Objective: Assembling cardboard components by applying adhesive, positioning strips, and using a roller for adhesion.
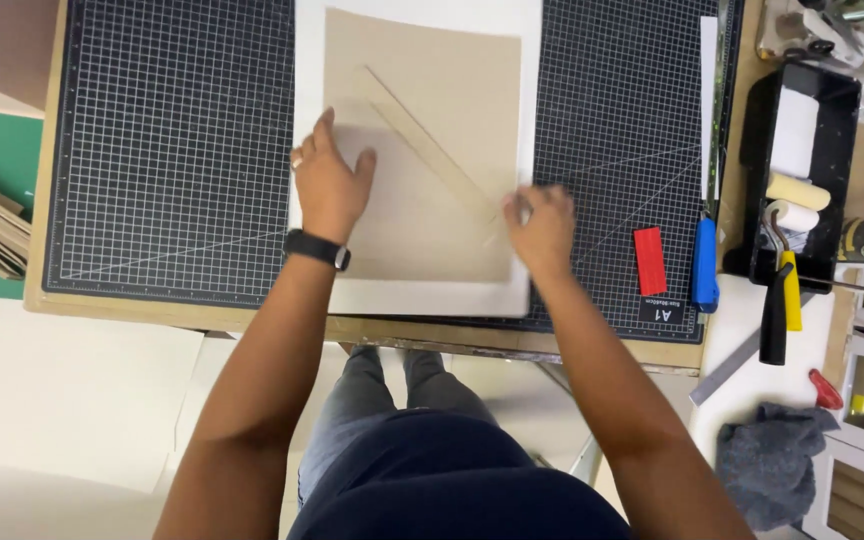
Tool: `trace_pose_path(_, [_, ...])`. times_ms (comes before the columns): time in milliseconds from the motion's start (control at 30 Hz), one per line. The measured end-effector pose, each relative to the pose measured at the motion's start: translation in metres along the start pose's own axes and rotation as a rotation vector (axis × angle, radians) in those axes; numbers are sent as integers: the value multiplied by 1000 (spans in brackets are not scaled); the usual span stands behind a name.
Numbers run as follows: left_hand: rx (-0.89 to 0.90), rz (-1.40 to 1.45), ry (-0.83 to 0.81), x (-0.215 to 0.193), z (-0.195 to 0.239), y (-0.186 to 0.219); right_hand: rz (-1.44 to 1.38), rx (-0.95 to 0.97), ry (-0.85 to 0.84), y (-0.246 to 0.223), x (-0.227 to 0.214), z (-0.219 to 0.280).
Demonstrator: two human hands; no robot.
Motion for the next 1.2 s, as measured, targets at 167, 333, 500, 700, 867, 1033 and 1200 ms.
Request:
trace_pose_path(167, [234, 72, 52, 7, -70, -25, -173, -349, -183, -39, 16, 100])
trace_pose_path(333, [345, -235, 98, 15, -35, 24, -214, -345, 56, -21, -3, 0])
trace_pose_path(500, [282, -414, -28, 46, 22, 49, 89, -179, 167, -13, 14, -61])
trace_pose_path(700, [300, -528, -65, 61, 27, 29, -36, -244, 183, -36, 20, 25])
trace_pose_path(867, [-13, 297, -319, 43, 38, 43, -717, 142, -39, -48, -3, 35])
trace_pose_path(1033, [-200, 856, -567, 79, 72, 81, -1419, 310, -158, -12, 12, 4])
trace_pose_path(1200, [-253, 1049, -647, 97, 73, 104, -1516, 320, -220, -4, -24, -7])
Point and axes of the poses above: each hand's wrist, its own z-axis away from the middle knuckle, its own x-axis out of the palm, y = z × x, the point moved 2 cm from there along -z, towards the middle knuckle
